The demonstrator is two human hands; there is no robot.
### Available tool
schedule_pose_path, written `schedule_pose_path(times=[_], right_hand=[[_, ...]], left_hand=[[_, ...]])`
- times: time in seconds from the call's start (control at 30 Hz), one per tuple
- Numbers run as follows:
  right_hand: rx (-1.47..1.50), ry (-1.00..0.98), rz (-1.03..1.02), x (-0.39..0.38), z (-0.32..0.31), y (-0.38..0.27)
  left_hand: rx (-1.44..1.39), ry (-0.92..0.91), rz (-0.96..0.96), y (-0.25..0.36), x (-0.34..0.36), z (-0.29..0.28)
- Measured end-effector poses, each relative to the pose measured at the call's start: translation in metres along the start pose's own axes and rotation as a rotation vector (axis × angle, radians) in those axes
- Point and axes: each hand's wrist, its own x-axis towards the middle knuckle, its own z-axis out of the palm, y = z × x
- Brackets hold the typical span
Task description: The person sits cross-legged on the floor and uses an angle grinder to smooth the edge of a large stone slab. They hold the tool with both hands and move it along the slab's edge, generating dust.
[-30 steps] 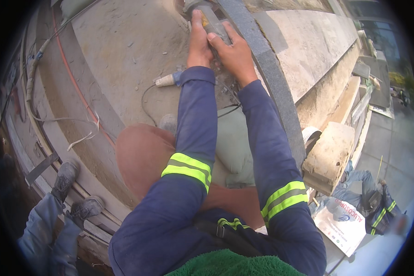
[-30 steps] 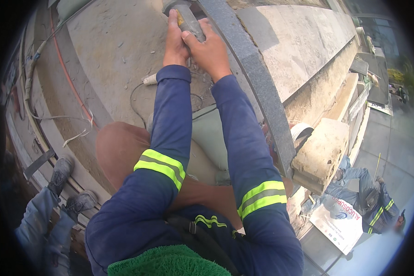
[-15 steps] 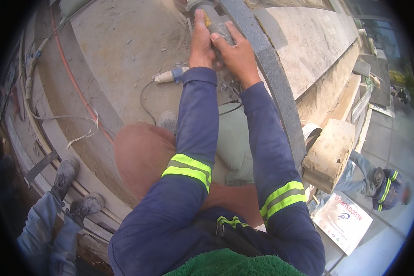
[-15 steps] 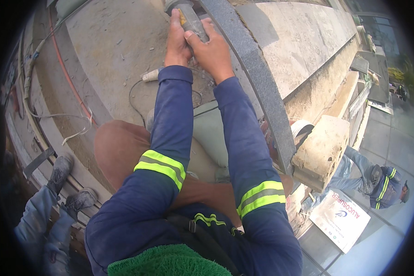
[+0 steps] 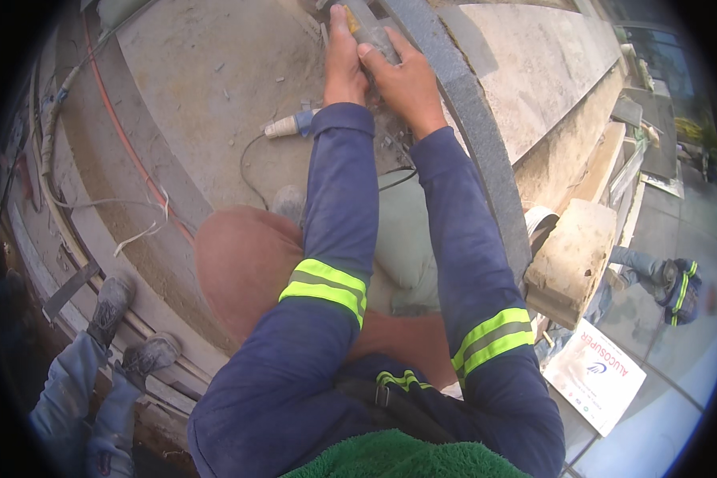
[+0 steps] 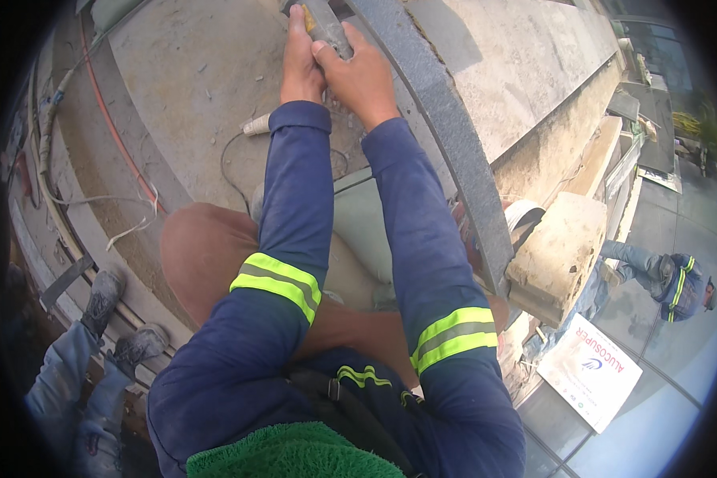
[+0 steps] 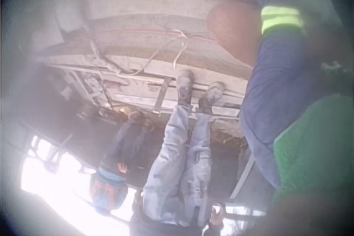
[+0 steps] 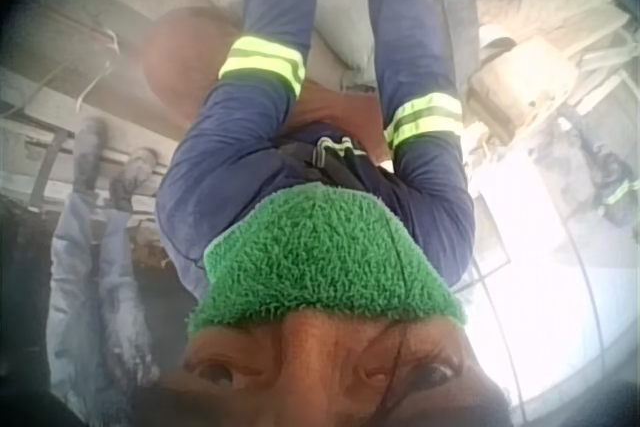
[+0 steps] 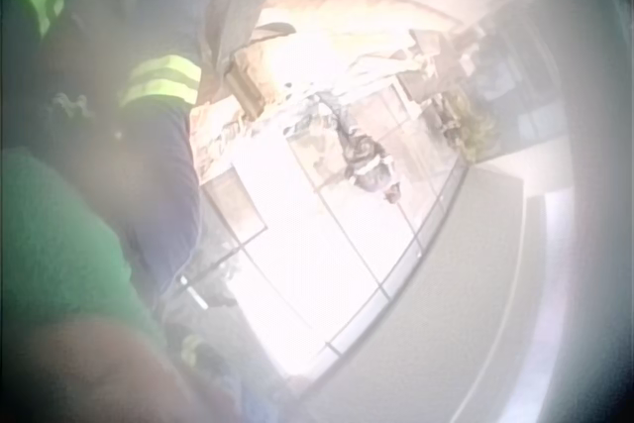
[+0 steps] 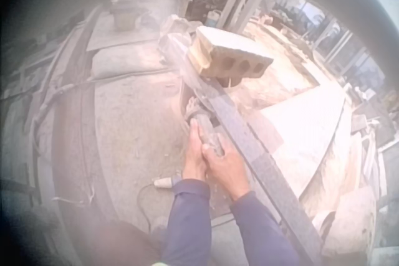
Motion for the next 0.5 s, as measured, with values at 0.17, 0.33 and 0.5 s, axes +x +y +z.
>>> schedule_pose_path(times=[0.17, 0.33, 0.5], right_hand=[[-0.057, -0.029, -0.001, -0.009, -0.01, -0.016], [0.053, -0.009, 0.002, -0.001, -0.008, 0.004], [0.074, -0.018, 0.0, 0.001, -0.005, 0.004]], left_hand=[[-0.008, -0.01, 0.01, -0.004, 0.0, -0.003], [0.006, 0.021, 0.019, -0.002, -0.006, 0.005], [0.04, 0.042, 0.036, 0.002, -0.006, 0.008]])
